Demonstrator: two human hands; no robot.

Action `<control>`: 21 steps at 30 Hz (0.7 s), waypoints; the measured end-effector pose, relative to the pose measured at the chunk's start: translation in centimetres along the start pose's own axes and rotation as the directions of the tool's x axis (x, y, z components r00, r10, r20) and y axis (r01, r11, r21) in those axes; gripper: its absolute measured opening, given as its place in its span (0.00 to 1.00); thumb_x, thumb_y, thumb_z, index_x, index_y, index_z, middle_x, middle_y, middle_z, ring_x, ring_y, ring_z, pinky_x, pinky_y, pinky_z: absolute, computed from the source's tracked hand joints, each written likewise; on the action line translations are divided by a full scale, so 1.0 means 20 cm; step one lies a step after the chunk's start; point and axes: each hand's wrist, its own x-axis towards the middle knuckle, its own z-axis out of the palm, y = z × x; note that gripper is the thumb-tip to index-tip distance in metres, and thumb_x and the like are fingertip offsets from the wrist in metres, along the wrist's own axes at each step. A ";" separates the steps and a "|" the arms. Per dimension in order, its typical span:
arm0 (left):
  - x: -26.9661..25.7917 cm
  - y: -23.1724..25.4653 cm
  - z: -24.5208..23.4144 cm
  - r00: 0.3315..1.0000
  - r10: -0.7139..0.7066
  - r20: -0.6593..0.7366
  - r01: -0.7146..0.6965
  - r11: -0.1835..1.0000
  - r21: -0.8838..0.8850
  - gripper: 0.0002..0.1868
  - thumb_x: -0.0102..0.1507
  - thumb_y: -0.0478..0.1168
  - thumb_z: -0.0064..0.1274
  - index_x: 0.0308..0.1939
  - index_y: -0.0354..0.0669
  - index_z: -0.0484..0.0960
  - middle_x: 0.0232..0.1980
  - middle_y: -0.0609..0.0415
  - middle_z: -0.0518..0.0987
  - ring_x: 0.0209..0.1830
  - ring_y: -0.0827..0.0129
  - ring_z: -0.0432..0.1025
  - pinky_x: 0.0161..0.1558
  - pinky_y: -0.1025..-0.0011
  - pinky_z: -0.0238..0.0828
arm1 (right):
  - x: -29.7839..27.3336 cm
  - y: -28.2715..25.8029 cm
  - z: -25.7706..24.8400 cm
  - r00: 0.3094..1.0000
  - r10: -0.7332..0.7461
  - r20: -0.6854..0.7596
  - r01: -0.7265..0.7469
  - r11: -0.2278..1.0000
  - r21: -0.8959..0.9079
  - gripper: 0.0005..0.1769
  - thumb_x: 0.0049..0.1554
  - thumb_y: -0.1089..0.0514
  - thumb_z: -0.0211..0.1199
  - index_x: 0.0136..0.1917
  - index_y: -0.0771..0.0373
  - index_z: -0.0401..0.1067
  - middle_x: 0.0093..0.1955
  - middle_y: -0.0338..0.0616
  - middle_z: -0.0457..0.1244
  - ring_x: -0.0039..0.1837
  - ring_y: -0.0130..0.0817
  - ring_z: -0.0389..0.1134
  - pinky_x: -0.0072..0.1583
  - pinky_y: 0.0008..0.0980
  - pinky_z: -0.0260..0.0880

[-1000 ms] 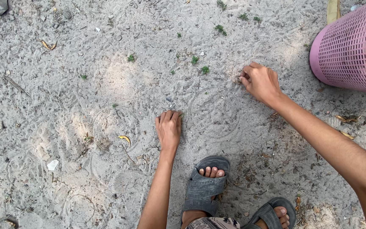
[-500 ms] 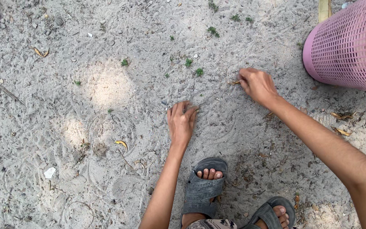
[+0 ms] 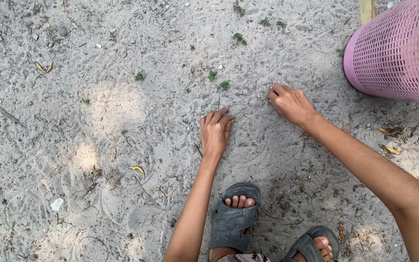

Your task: The person picks up dry leaves and small debris from the ground by hand and places them into a pink plastic basket.

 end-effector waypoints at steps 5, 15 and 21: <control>0.04 -0.01 0.07 0.998 0.018 -0.055 -0.020 0.999 -0.039 0.08 0.61 0.33 0.62 0.43 0.46 0.90 0.51 0.52 0.86 0.48 0.63 0.79 0.52 0.60 0.78 | 0.00 -0.01 -0.22 0.965 0.134 -0.224 -0.070 0.960 0.271 0.08 0.62 0.61 0.68 0.44 0.68 0.78 0.43 0.49 0.67 0.38 0.35 0.70 0.33 0.31 0.72; 0.10 0.01 0.04 0.990 0.078 -0.118 -0.075 0.997 0.031 0.14 0.58 0.24 0.58 0.43 0.44 0.89 0.46 0.51 0.86 0.46 0.60 0.80 0.52 0.62 0.80 | -0.13 0.22 -0.62 0.771 0.317 -0.552 -0.052 0.896 0.440 0.05 0.69 0.64 0.68 0.56 0.68 0.80 0.51 0.52 0.69 0.45 0.32 0.72 0.40 0.20 0.75; 0.16 0.29 -0.04 0.977 0.091 -0.194 -0.122 0.980 -0.156 0.12 0.60 0.28 0.61 0.45 0.45 0.88 0.47 0.51 0.86 0.46 0.62 0.80 0.50 0.67 0.81 | -0.44 0.54 -0.86 0.599 0.270 -0.754 -0.151 0.963 0.225 0.04 0.65 0.69 0.68 0.54 0.69 0.79 0.52 0.51 0.69 0.53 0.37 0.75 0.51 0.29 0.78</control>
